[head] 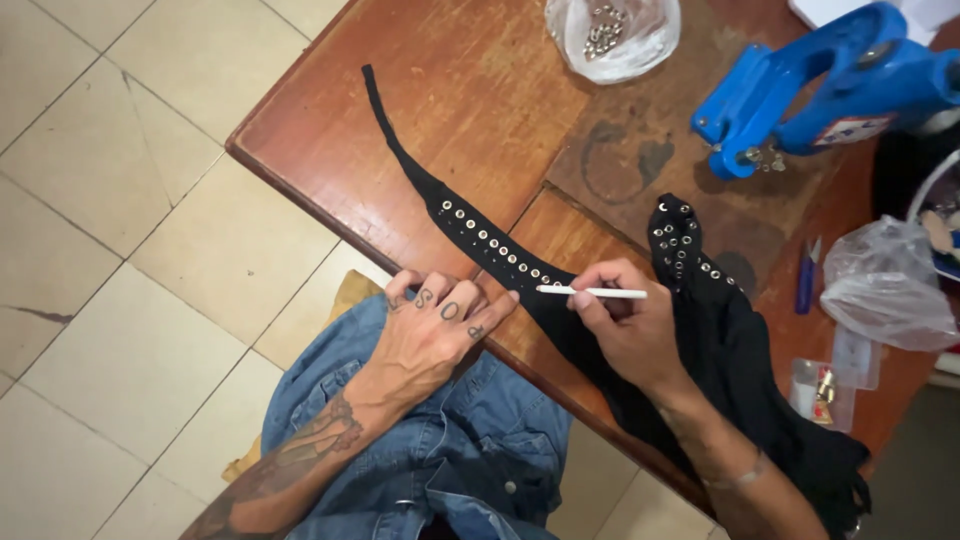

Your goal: Marking a black garment with a white pen for grommet placement

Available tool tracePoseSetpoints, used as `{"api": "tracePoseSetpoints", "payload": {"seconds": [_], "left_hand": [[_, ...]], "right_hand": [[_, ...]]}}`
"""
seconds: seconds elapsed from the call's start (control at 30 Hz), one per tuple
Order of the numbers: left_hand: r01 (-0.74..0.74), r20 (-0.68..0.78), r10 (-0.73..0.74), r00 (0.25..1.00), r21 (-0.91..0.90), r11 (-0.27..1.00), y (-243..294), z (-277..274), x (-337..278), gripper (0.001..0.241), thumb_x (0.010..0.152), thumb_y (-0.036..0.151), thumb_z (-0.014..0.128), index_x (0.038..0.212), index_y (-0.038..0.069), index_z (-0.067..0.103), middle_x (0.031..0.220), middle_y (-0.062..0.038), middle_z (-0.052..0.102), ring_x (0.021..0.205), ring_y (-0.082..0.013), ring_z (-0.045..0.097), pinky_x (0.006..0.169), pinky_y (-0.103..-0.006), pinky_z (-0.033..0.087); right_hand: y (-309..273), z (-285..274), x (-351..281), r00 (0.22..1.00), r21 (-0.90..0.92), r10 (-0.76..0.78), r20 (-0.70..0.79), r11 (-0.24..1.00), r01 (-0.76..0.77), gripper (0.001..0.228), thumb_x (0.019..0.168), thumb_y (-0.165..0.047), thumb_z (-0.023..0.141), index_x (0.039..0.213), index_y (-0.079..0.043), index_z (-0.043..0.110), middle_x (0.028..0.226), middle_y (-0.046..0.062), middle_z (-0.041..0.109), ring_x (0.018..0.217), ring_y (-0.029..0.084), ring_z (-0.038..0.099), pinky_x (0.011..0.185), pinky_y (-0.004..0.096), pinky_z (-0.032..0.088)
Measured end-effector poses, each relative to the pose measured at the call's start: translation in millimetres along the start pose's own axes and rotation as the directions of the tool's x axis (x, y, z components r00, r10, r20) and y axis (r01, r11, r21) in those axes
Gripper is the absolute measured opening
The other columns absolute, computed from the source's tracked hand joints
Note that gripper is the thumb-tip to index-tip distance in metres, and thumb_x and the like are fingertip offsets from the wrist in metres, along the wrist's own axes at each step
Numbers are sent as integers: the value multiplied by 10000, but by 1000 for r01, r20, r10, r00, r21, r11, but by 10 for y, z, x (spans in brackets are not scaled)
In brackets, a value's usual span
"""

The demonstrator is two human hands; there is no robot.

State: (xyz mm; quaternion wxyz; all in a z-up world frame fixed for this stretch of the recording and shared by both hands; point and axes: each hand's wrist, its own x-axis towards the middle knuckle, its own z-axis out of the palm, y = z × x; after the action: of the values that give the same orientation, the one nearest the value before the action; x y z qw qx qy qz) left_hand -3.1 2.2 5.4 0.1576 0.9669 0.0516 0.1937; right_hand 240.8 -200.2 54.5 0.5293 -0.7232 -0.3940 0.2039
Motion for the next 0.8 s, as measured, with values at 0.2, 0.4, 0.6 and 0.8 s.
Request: {"api": "tracePoseSetpoints", "payload": {"seconds": [0.2, 0.4, 0.6, 0.8], "left_hand": [[-36, 36, 35, 999, 30, 999, -48, -7, 28, 472, 1346, 303, 364, 1785, 385, 519, 1111, 47, 353, 1026, -217, 371, 1041, -650, 277], [3, 23, -3, 1000, -5, 1000, 27, -31, -11, 405, 1341, 302, 379, 1666, 395, 600, 1098, 48, 380, 1000, -227, 373, 1002, -626, 278], [48, -116, -38, 993, 86, 995, 15, -40, 45, 418, 1324, 342, 377, 1623, 482, 633, 1077, 55, 411, 995, -246, 412, 1028, -601, 297], [-5, -74, 8, 997, 41, 999, -38, 92, -29, 481, 1332, 352, 353, 1748, 420, 586, 1106, 38, 417, 1049, -252, 416, 1045, -621, 296]], "right_hand": [[-138, 44, 41, 999, -130, -45, 26, 990, 48, 75, 1058, -156, 929, 1120, -116, 916, 759, 37, 839, 609, 81, 685, 546, 253, 555], [-157, 54, 29, 998, -177, -47, 40, 983, 54, 67, 1060, -167, 933, 1123, -150, 921, 770, 31, 826, 609, 101, 663, 558, 273, 547], [-229, 60, 71, 992, -192, -102, 70, 975, 114, 58, 1058, -147, 913, 1116, -141, 908, 779, 66, 831, 626, 194, 746, 593, 330, 588], [-254, 81, 76, 985, -189, -153, 85, 968, 167, 61, 1078, -153, 906, 1136, -140, 895, 810, 38, 849, 669, 194, 784, 640, 325, 623]]}}
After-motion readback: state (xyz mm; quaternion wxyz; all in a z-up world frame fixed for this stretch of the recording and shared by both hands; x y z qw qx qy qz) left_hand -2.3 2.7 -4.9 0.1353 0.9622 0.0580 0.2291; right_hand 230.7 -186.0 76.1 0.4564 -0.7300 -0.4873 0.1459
